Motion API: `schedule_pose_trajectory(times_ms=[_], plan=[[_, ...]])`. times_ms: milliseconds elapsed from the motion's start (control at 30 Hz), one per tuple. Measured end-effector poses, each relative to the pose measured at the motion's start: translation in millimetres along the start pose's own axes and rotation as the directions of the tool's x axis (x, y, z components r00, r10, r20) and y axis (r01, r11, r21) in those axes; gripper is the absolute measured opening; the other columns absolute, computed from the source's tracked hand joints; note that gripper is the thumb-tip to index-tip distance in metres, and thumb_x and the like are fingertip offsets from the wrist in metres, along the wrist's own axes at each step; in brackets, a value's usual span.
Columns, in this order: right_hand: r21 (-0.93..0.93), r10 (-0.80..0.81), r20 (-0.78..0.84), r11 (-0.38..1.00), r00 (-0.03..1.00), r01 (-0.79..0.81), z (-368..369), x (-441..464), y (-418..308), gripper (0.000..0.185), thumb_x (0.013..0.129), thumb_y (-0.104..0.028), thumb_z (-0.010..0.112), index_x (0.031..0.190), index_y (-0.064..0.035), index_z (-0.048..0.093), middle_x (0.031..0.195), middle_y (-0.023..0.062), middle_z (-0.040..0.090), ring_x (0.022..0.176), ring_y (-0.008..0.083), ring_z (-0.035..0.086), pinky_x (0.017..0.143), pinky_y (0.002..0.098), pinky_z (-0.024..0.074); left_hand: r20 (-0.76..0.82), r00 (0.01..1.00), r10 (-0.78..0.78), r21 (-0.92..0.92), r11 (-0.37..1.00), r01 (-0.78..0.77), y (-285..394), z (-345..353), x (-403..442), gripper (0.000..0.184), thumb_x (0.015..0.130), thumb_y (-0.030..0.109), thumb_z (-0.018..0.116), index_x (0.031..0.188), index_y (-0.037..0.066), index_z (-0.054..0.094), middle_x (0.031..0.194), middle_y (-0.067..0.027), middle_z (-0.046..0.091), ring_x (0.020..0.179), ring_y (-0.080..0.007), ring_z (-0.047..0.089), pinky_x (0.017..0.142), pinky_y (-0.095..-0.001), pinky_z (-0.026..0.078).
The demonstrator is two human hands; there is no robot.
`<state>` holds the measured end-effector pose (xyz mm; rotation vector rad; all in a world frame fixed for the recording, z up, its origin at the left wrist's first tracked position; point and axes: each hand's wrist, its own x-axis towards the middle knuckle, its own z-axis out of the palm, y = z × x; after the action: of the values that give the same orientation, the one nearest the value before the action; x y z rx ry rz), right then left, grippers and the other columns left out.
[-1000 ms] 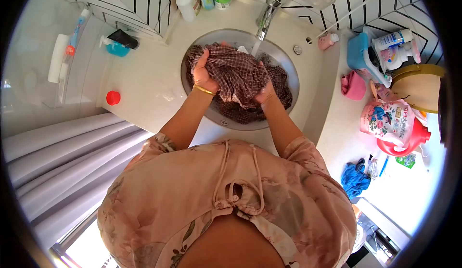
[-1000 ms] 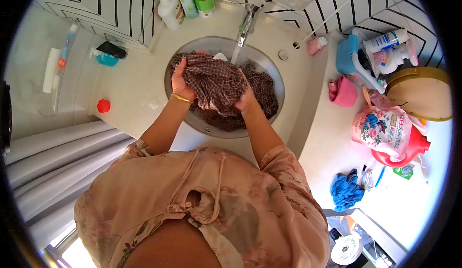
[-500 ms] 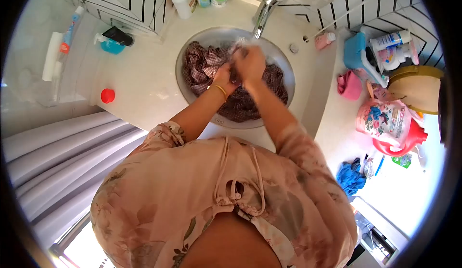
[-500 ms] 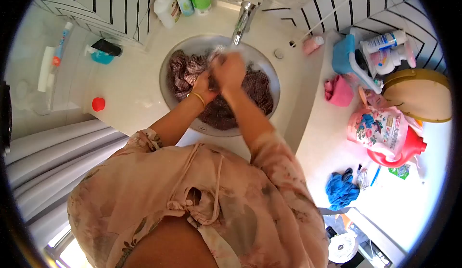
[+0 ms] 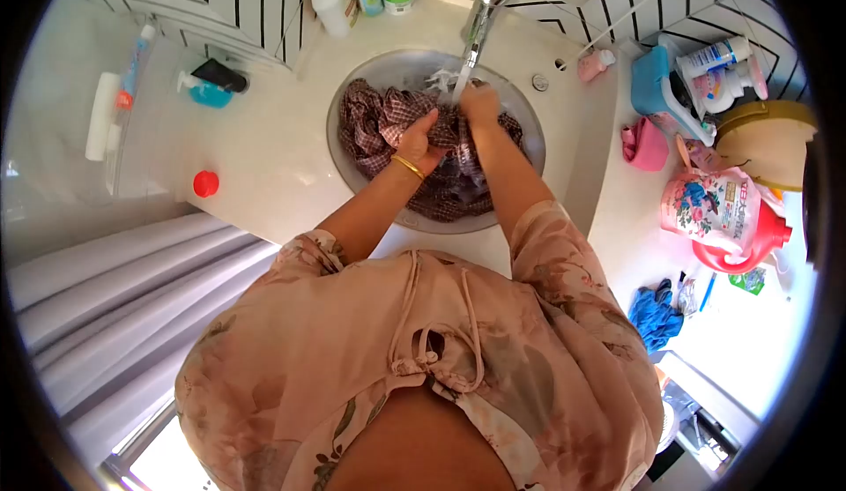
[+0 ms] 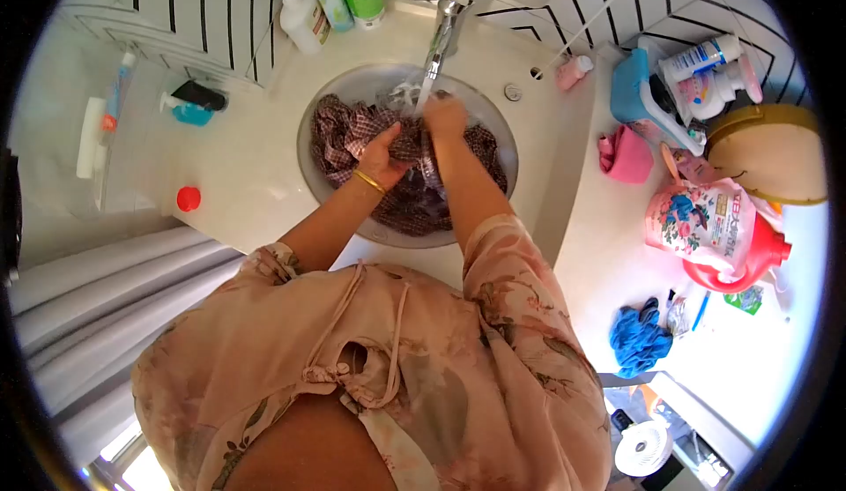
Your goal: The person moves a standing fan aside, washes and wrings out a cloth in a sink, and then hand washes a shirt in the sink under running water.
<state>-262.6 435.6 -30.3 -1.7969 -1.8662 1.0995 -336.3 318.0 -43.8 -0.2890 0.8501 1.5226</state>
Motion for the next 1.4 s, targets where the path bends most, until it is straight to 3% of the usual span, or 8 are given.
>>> schedule_pose_trajectory(times_ms=[133, 333, 567, 733, 900, 1033, 1233, 1400], plan=[[0.653, 0.013, 0.087, 0.754, 0.996, -0.067, -14, -31, -7, 0.031, 0.074, -0.025, 0.062, 0.091, 0.0007, 0.058, 0.083, 0.0212, 0.059, 0.07, 0.0343, 0.056, 0.062, 0.0385, 0.0454, 0.184, 0.982, -0.039, -0.123, 0.99, 0.062, 20, 4, 1, 0.031, 0.088, 0.027, 0.048, 0.107, 0.004, 0.055, 0.105, -0.0092, 0.058, 0.095, -0.0252, 0.055, 0.087, -0.0393, 0.043], [-0.306, -0.679, -0.135, 0.721, 0.721, 0.622, -6, -122, -38, 0.03, 0.071, -0.029, 0.062, 0.083, -0.0019, 0.059, 0.103, 0.0177, 0.056, 0.091, 0.0389, 0.052, 0.078, 0.0418, 0.0423, 0.046, 0.998, -0.043, -0.016, 0.999, 0.044, 10, 3, 6, 0.031, 0.087, 0.028, 0.049, 0.108, 0.005, 0.055, 0.111, -0.0084, 0.055, 0.103, -0.023, 0.05, 0.09, -0.0392, 0.041], [0.554, 0.182, 0.053, 0.813, 0.982, -0.181, 0, 6, 15, 0.033, 0.073, -0.021, 0.057, 0.089, 0.0076, 0.058, 0.082, 0.0213, 0.06, 0.068, 0.0323, 0.059, 0.063, 0.0399, 0.0451, 0.242, 0.97, -0.029, -0.023, 0.999, 0.036, 19, 9, 2, 0.032, 0.087, 0.026, 0.049, 0.11, 0.004, 0.052, 0.111, -0.0105, 0.055, 0.102, -0.0271, 0.051, 0.094, -0.0409, 0.038], [-0.063, -0.61, -0.225, 0.787, 0.76, 0.613, -1, -121, -33, 0.029, 0.071, -0.021, 0.061, 0.092, -0.0019, 0.06, 0.091, 0.0189, 0.056, 0.086, 0.0357, 0.053, 0.082, 0.0435, 0.0404, -0.039, 0.968, -0.248, -0.357, 0.909, 0.218, 33, -5, 5, 0.038, 0.088, 0.032, 0.045, 0.112, 0.004, 0.052, 0.113, -0.0111, 0.054, 0.104, -0.0274, 0.051, 0.096, -0.0428, 0.037], [0.299, -0.008, -0.007, 0.954, 1.0, 0.01, -2, -24, -11, 0.036, 0.074, -0.034, 0.062, 0.094, -0.0038, 0.061, 0.109, 0.015, 0.053, 0.102, 0.0271, 0.05, 0.09, 0.0417, 0.0356, -0.007, 1.0, -0.03, -0.025, 0.999, 0.03, 18, 11, 4, 0.027, 0.086, 0.02, 0.051, 0.108, 0.005, 0.056, 0.106, -0.0096, 0.059, 0.104, -0.0274, 0.051, 0.093, -0.0457, 0.038], [0.815, -0.118, 0.568, 0.217, 0.815, -0.537, -35, 0, 32, 0.067, 0.079, -0.057, 0.052, 0.118, -0.0015, 0.05, 0.123, 0.0149, 0.048, 0.111, 0.0262, 0.046, 0.095, 0.038, 0.0349, 0.227, 0.974, -0.018, -0.217, 0.974, 0.068, 40, 30, -18, 0.032, 0.087, 0.02, 0.048, 0.113, 0.001, 0.05, 0.116, -0.0128, 0.053, 0.108, -0.0302, 0.048, 0.095, -0.0467, 0.035], [0.695, -0.268, 0.676, -0.077, 0.687, -0.715, -26, -87, 31, 0.076, 0.079, -0.065, 0.042, 0.124, -0.0046, 0.043, 0.114, 0.0128, 0.053, 0.102, 0.0227, 0.052, 0.092, 0.035, 0.0382, 0.206, 0.978, 0.024, -0.287, 0.957, 0.037, 34, 28, -14, 0.037, 0.089, 0.028, 0.043, 0.115, 0.001, 0.049, 0.118, -0.0153, 0.051, 0.108, -0.0333, 0.048, 0.096, -0.048, 0.035], [0.396, -0.159, 0.117, 0.913, 0.98, 0.101, -32, -92, 18, 0.032, 0.078, -0.017, 0.061, 0.105, -0.0014, 0.057, 0.091, 0.0103, 0.063, 0.076, 0.0209, 0.062, 0.066, 0.0331, 0.0485, 0.03, 1.0, -0.004, -0.097, 0.995, 0.007, 25, -2, 22, 0.04, 0.088, 0.032, 0.045, 0.113, 0.001, 0.051, 0.111, -0.0153, 0.055, 0.098, -0.0335, 0.054, 0.088, -0.0447, 0.043]])
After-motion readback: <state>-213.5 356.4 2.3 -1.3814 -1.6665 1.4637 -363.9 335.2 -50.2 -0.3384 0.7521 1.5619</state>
